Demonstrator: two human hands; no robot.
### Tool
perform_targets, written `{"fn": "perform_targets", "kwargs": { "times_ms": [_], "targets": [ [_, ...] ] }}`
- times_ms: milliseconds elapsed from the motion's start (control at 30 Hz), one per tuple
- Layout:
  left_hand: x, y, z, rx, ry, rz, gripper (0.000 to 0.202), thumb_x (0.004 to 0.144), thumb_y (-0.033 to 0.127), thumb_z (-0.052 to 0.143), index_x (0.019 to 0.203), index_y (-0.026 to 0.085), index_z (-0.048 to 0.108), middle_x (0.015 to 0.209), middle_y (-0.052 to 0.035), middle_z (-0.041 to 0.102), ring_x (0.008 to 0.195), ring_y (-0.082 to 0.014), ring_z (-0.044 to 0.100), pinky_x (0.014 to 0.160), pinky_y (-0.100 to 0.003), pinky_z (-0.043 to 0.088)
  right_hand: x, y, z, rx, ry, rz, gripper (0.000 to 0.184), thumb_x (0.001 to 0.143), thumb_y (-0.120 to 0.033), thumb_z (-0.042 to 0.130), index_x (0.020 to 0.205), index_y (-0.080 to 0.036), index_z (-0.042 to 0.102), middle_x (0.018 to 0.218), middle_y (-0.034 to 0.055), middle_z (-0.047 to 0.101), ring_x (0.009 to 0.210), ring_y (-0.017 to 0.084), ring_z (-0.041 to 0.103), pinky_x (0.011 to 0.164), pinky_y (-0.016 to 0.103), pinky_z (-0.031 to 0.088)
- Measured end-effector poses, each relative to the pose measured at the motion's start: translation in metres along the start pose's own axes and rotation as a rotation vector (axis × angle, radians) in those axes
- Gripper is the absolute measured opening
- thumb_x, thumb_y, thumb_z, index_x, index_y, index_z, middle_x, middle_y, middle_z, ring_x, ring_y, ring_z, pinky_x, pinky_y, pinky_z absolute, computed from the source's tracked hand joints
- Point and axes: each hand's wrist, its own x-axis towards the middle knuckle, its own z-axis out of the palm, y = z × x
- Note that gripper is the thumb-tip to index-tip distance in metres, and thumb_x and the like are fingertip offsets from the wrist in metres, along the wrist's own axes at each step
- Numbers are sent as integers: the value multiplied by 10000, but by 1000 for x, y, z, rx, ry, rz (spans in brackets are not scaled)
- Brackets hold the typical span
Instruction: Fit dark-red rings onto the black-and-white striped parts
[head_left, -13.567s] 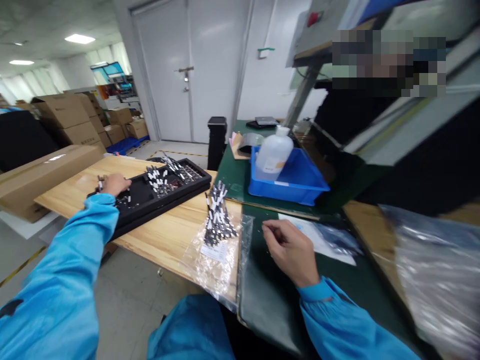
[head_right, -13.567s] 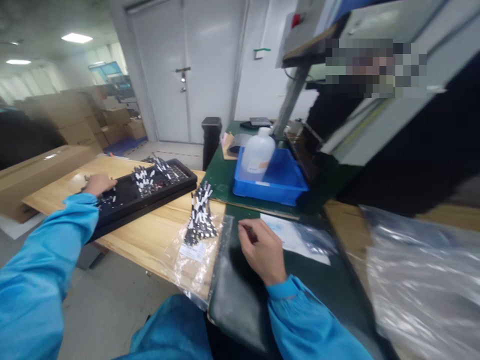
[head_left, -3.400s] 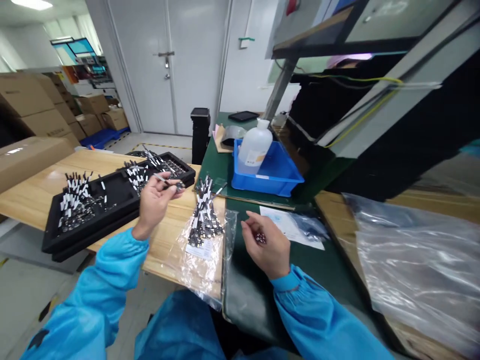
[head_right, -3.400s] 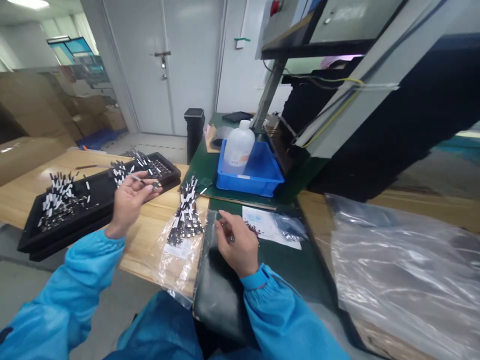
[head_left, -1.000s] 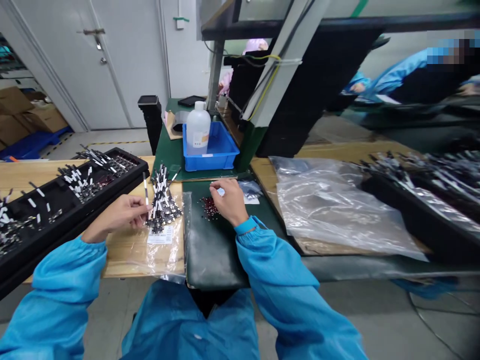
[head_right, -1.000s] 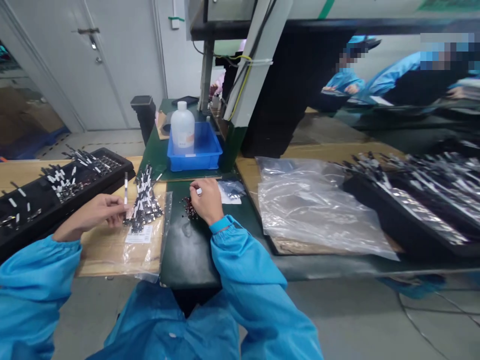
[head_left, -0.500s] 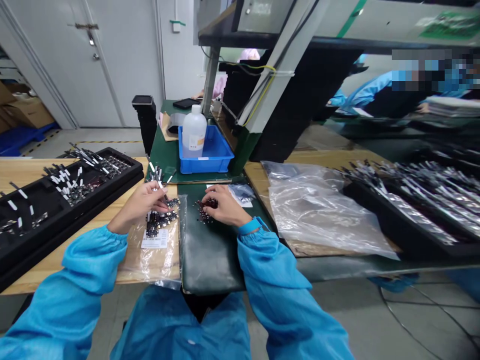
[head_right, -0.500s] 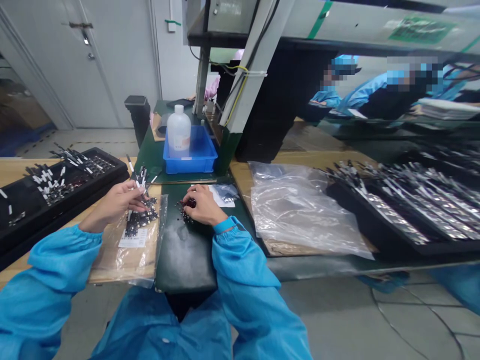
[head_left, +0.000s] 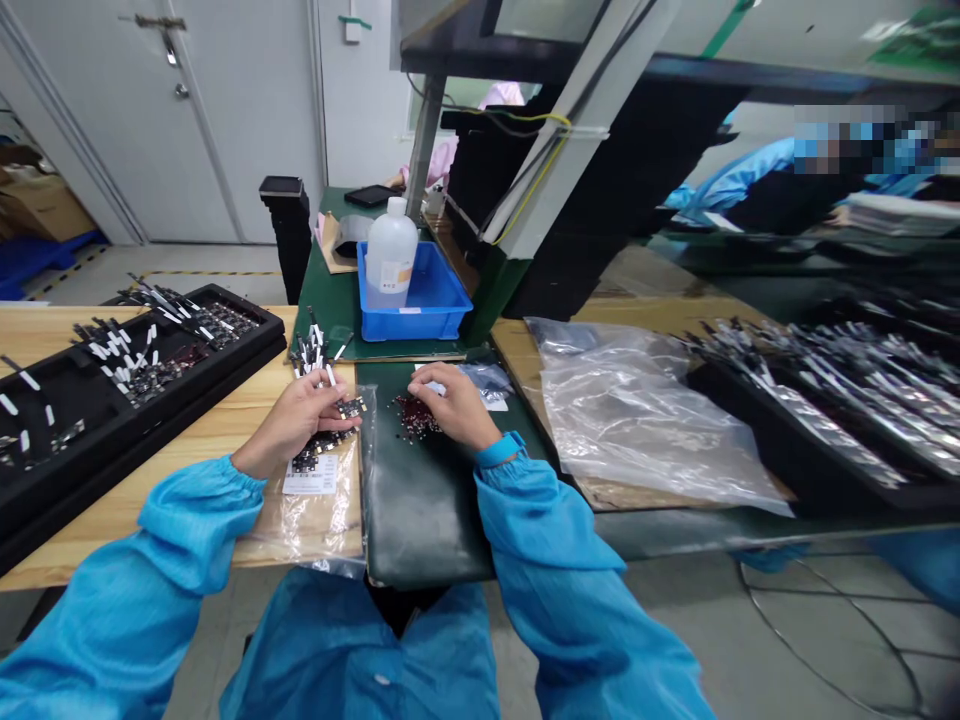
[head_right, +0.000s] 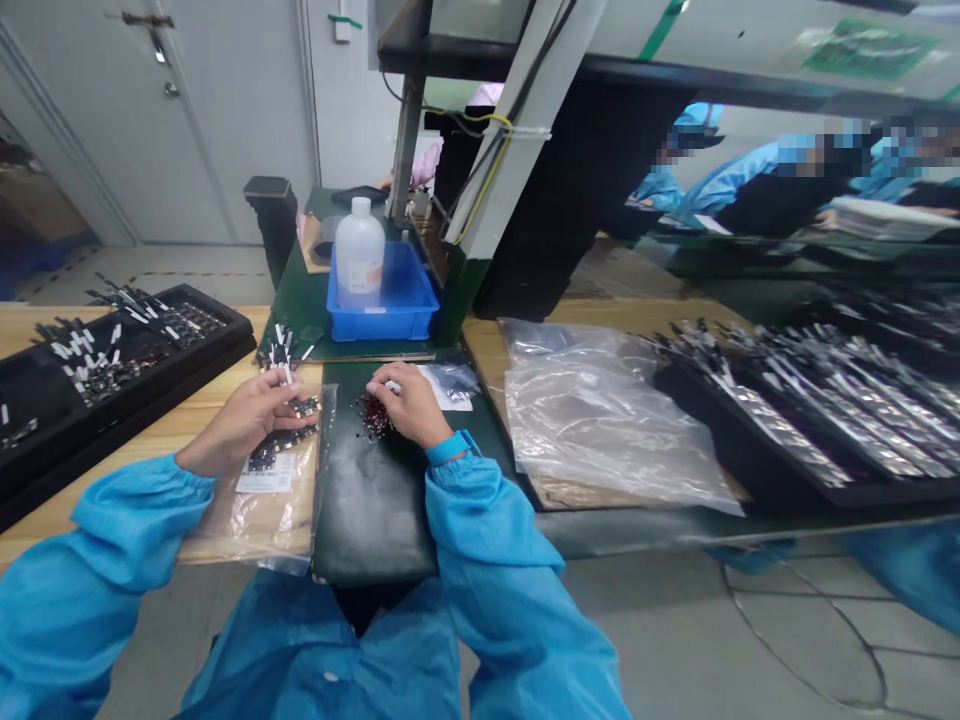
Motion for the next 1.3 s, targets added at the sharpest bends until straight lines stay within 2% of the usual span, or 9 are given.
{"fn": "perform_targets", "kwargs": {
  "times_ms": [67, 200, 467, 600, 700, 833, 1000, 1167, 1300],
  "targets": [
    [0, -3, 0, -15, -29, -7, 383, 716, 266, 856, 970, 170, 586, 790, 28, 677, 650, -99, 680, 846, -385, 642, 0, 1, 0, 110, 42, 71, 192, 904, -365, 625, 830, -192, 661, 936, 57, 714, 911, 200, 637, 883, 362, 468],
    [0, -7, 2, -17, -71, -27, 460, 647, 193, 883, 1008, 162, 601, 880, -15, 728, 778, -143, 724, 849, -349, 633, 1, -1, 0, 225, 18, 161, 294, 889, -466, 636, 811, -184, 650, 806, 21, 675, 768, 166, 592, 755, 308, 468],
    [0, -10, 2, 99, -19, 19, 473, 678, 265, 863, 1044, 157, 584, 805, -20, 735, 742, -180, 750, 730, -292, 618, -1, -20, 10, 525, 132, 149, 308, 896, -499, 658, 827, -200, 630, 809, 17, 678, 785, 153, 619, 818, 325, 511],
    [-1, -10, 5, 151, 20, 85, 528, 702, 299, 839, 1122, 157, 552, 750, -3, 707, 689, -185, 739, 660, -280, 595, -6, -28, 22, 765, 64, 280, 312, 851, -520, 709, 869, -214, 652, 727, -21, 604, 610, 117, 570, 698, 322, 556],
    [-2, -9, 8, 185, 51, 119, 576, 715, 303, 818, 1184, 156, 518, 726, 7, 692, 664, -179, 724, 624, -267, 572, -9, -33, 28, 851, -13, 332, 327, 807, -499, 757, 945, -205, 722, 763, -4, 611, 621, 114, 564, 633, 305, 562],
    [-2, -8, 10, 191, 74, 148, 593, 707, 298, 807, 1196, 158, 502, 743, 8, 691, 659, -178, 718, 603, -259, 555, -11, -37, 29, 825, -73, 339, 327, 790, -450, 773, 1003, -204, 746, 824, 17, 658, 672, 130, 604, 639, 310, 573],
    [-4, -10, 12, 178, 55, 164, 598, 715, 289, 803, 1217, 149, 511, 708, 27, 674, 635, -157, 703, 603, -244, 555, -11, -41, 28, 738, -89, 331, 382, 797, -385, 762, 1128, -220, 664, 809, 3, 705, 635, 141, 639, 649, 322, 564],
    [-5, -13, 14, 125, 23, 131, 623, 698, 292, 832, 1217, 161, 512, 766, 4, 707, 686, -189, 738, 675, -292, 599, -13, -45, 32, 654, -77, 302, 417, 819, -347, 730, 1198, -218, 616, 810, -1, 706, 644, 134, 615, 635, 299, 544],
    [-6, -13, 16, 102, 38, 111, 636, 680, 291, 848, 1205, 162, 513, 733, 14, 701, 673, -190, 741, 683, -292, 608, -15, -43, 34, 596, -81, 278, 458, 831, -351, 723, 1251, -217, 599, 834, 3, 709, 661, 131, 601, 629, 281, 531]
  ]
}}
